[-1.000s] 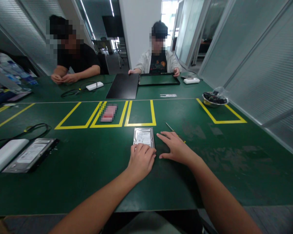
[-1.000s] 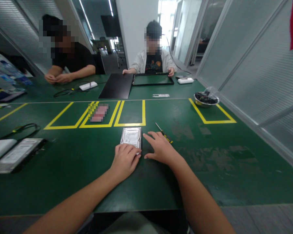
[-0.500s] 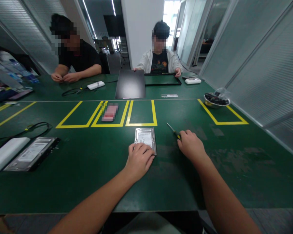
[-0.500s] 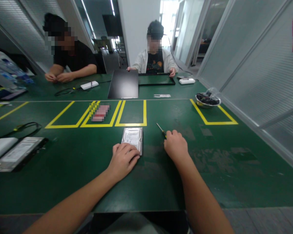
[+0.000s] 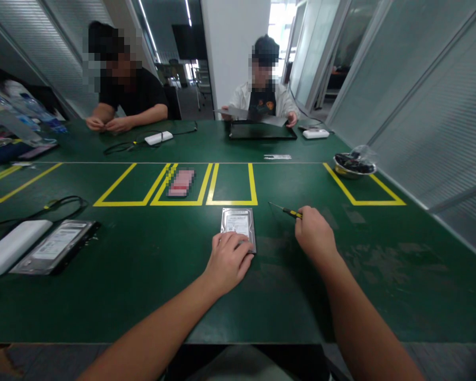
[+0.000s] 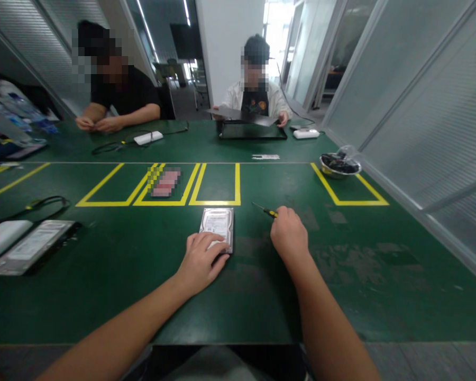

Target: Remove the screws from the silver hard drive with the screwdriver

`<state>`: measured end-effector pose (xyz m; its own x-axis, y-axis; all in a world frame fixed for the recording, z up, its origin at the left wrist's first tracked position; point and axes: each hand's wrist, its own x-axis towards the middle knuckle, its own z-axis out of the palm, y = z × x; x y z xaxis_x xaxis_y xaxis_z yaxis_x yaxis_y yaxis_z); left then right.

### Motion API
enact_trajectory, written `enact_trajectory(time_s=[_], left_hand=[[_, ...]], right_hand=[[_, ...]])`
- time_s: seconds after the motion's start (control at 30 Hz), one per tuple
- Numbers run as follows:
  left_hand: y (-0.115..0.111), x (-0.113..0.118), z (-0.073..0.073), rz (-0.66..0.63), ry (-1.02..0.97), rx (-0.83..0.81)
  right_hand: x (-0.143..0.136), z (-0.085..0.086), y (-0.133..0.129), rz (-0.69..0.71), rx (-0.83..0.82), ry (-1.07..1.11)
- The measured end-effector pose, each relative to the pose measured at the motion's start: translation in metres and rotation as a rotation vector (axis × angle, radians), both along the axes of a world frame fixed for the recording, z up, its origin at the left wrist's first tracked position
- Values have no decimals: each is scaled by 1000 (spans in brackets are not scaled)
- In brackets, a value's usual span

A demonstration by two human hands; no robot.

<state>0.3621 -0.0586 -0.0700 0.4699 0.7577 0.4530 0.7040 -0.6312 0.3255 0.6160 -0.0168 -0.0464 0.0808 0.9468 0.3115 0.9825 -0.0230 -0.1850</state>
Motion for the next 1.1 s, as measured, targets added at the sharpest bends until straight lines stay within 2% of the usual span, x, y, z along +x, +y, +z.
enact_trajectory(time_s=[0.17, 0.33, 0.47, 0.77, 1.1], left_hand=[[1, -1, -1, 10, -8, -7], [0, -1, -1, 19, -16, 3], [-1, -1, 0, 36, 0, 13], [0, -1, -3, 58, 30, 41], [1, -3, -5, 23, 52, 68]], right_hand=[[4, 3, 3, 53, 356, 449], [-1, 11, 0, 68, 519, 937], [-2, 13, -1, 126, 492, 1072], [-12, 10, -5, 264, 355, 1214], [-28, 14, -16, 446, 227, 1200]])
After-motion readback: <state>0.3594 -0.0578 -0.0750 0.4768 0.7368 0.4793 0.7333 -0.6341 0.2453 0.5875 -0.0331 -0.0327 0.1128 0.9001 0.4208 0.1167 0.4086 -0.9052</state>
